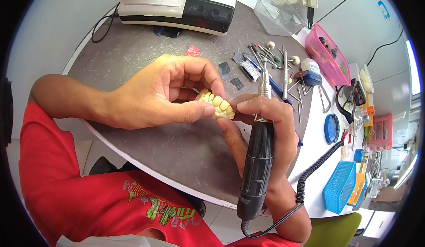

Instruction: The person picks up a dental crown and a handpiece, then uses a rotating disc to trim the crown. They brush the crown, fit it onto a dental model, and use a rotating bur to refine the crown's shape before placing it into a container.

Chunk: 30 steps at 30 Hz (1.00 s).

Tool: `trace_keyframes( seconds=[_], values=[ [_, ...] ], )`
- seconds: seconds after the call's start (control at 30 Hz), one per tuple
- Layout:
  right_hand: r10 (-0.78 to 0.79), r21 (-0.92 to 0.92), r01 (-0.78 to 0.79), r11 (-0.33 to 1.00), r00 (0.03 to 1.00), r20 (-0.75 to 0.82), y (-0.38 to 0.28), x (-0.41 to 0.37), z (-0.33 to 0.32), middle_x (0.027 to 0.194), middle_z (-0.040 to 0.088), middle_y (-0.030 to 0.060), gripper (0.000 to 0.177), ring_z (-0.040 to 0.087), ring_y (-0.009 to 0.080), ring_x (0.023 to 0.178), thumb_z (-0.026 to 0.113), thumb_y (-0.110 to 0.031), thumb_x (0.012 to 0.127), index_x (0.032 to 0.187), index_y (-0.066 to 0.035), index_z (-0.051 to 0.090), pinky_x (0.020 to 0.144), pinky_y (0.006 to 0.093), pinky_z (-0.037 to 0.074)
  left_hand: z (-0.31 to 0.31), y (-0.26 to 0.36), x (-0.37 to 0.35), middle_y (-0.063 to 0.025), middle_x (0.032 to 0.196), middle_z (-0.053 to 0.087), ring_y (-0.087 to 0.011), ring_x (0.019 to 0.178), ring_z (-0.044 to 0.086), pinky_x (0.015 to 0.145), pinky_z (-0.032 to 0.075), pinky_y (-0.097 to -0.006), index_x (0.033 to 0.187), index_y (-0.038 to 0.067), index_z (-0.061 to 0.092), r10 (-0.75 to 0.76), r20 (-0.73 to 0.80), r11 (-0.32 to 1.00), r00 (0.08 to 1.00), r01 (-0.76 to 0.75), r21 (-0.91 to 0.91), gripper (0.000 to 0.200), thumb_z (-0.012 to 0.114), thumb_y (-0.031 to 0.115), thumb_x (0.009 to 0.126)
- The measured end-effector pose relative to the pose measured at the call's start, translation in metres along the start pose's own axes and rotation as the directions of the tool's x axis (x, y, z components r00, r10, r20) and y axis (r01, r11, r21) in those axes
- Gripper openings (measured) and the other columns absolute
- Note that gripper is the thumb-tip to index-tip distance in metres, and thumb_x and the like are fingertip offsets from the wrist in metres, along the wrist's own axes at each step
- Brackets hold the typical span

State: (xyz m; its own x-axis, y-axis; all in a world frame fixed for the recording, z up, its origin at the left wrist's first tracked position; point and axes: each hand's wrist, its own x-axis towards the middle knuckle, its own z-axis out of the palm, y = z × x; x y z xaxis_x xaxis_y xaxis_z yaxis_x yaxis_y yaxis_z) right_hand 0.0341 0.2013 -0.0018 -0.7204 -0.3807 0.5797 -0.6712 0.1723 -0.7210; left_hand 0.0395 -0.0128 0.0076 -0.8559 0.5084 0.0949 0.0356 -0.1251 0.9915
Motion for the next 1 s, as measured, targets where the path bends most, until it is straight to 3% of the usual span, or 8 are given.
trace_keyframes(
  seconds=[0.2, 0.33, 0.5, 0.63, 0.7, 0.77, 0.87, 1.0],
  values=[
    [-0.102, -0.135, 0.113, 0.984, 0.991, 0.087, -0.001, 0.002, -0.001, 0.088, 0.064, 0.0102, 0.041, 0.066, 0.0184, 0.08, 0.078, 0.005, 0.07, 0.101, -0.004, 0.054, 0.068, 0.0277, 0.054, -0.001, -0.001, -0.001, -0.0032, 0.099, 0.06, -0.009, 0.095, 0.057, 0.088, 0.048, -0.025, 0.101, 0.002, 0.057, 0.003, -0.009, 0.999, 1.0, -0.002, 0.05, 0.012, 0.061, 0.007, 0.091],
    [-0.101, -0.084, 0.105, 0.991, 0.993, 0.056, 0.0, 0.003, 0.004, 0.083, 0.064, 0.0086, 0.038, 0.064, 0.0183, 0.074, 0.078, 0.006, 0.069, 0.099, -0.004, 0.056, 0.065, 0.0273, 0.05, -0.004, -0.006, 0.003, -0.0029, 0.098, 0.06, -0.0089, 0.094, 0.058, 0.088, 0.048, -0.0252, 0.102, 0.003, 0.057, 0.051, -0.046, 0.999, 0.998, -0.052, -0.008, 0.013, 0.062, 0.008, 0.091],
    [-0.009, -0.311, 0.077, 0.947, 0.977, 0.215, -0.009, 0.008, 0.0, 0.082, 0.063, 0.007, 0.032, 0.059, 0.0171, 0.066, 0.078, 0.003, 0.07, 0.095, -0.004, 0.058, 0.061, 0.0275, 0.046, -0.01, -0.01, 0.005, -0.0035, 0.101, 0.061, -0.0098, 0.095, 0.059, 0.086, 0.048, -0.0252, 0.108, 0.003, 0.056, 0.154, -0.21, 0.977, 0.966, -0.181, -0.117, 0.018, 0.062, 0.01, 0.093],
    [-0.082, -0.275, 0.112, 0.955, 0.99, 0.119, -0.004, 0.008, -0.004, 0.078, 0.063, 0.007, 0.035, 0.058, 0.0178, 0.066, 0.083, -0.017, 0.073, 0.094, -0.002, 0.058, 0.062, 0.0286, 0.046, -0.017, -0.005, -0.002, -0.0058, 0.093, 0.064, -0.0127, 0.091, 0.064, 0.085, 0.051, -0.0272, 0.107, 0.0, 0.06, 0.063, -0.145, 0.98, 0.987, -0.089, -0.176, 0.017, 0.06, 0.011, 0.094],
    [0.05, -0.137, -0.048, 0.989, 0.999, 0.017, -0.003, 0.002, -0.004, 0.079, 0.062, 0.0077, 0.054, 0.059, 0.0174, 0.07, 0.08, -0.041, 0.074, 0.104, 0.0, 0.06, 0.064, 0.0289, 0.047, -0.019, -0.005, -0.003, -0.0076, 0.092, 0.066, -0.0139, 0.088, 0.065, 0.083, 0.053, -0.028, 0.109, -0.002, 0.063, 0.064, -0.15, 0.978, 0.987, -0.092, -0.189, 0.021, 0.059, 0.013, 0.095],
    [0.055, -0.144, -0.055, 0.988, 0.998, -0.003, -0.005, 0.004, -0.006, 0.084, 0.06, 0.0086, 0.068, 0.059, 0.0178, 0.073, 0.075, -0.051, 0.075, 0.115, 0.001, 0.058, 0.064, 0.0282, 0.046, -0.02, -0.001, -0.005, -0.0096, 0.097, 0.067, -0.0148, 0.091, 0.065, 0.084, 0.054, -0.0292, 0.115, -0.003, 0.062, -0.027, -0.176, 0.97, 0.984, -0.017, -0.243, 0.025, 0.058, 0.014, 0.096],
    [0.062, -0.028, -0.067, 0.997, 0.986, -0.153, -0.009, 0.005, 0.006, 0.088, 0.059, 0.0091, 0.076, 0.059, 0.018, 0.075, 0.072, -0.056, 0.073, 0.121, 0.001, 0.056, 0.064, 0.0283, 0.047, -0.02, -0.003, -0.005, -0.0109, 0.1, 0.067, -0.0159, 0.093, 0.065, 0.088, 0.054, -0.0306, 0.118, -0.003, 0.061, -0.039, -0.173, 0.962, 0.984, -0.01, -0.272, 0.028, 0.057, 0.013, 0.096],
    [-0.051, -0.027, 0.049, 0.998, 0.993, -0.103, -0.006, 0.005, -0.004, 0.087, 0.059, 0.0097, 0.07, 0.059, 0.0179, 0.075, 0.074, -0.049, 0.077, 0.122, 0.0, 0.055, 0.063, 0.0291, 0.048, -0.018, -0.004, -0.009, -0.0113, 0.102, 0.066, -0.0166, 0.094, 0.065, 0.087, 0.055, -0.0313, 0.12, -0.004, 0.059, -0.034, -0.143, 0.954, 0.989, -0.011, -0.301, 0.029, 0.057, 0.012, 0.095]
  ],
)
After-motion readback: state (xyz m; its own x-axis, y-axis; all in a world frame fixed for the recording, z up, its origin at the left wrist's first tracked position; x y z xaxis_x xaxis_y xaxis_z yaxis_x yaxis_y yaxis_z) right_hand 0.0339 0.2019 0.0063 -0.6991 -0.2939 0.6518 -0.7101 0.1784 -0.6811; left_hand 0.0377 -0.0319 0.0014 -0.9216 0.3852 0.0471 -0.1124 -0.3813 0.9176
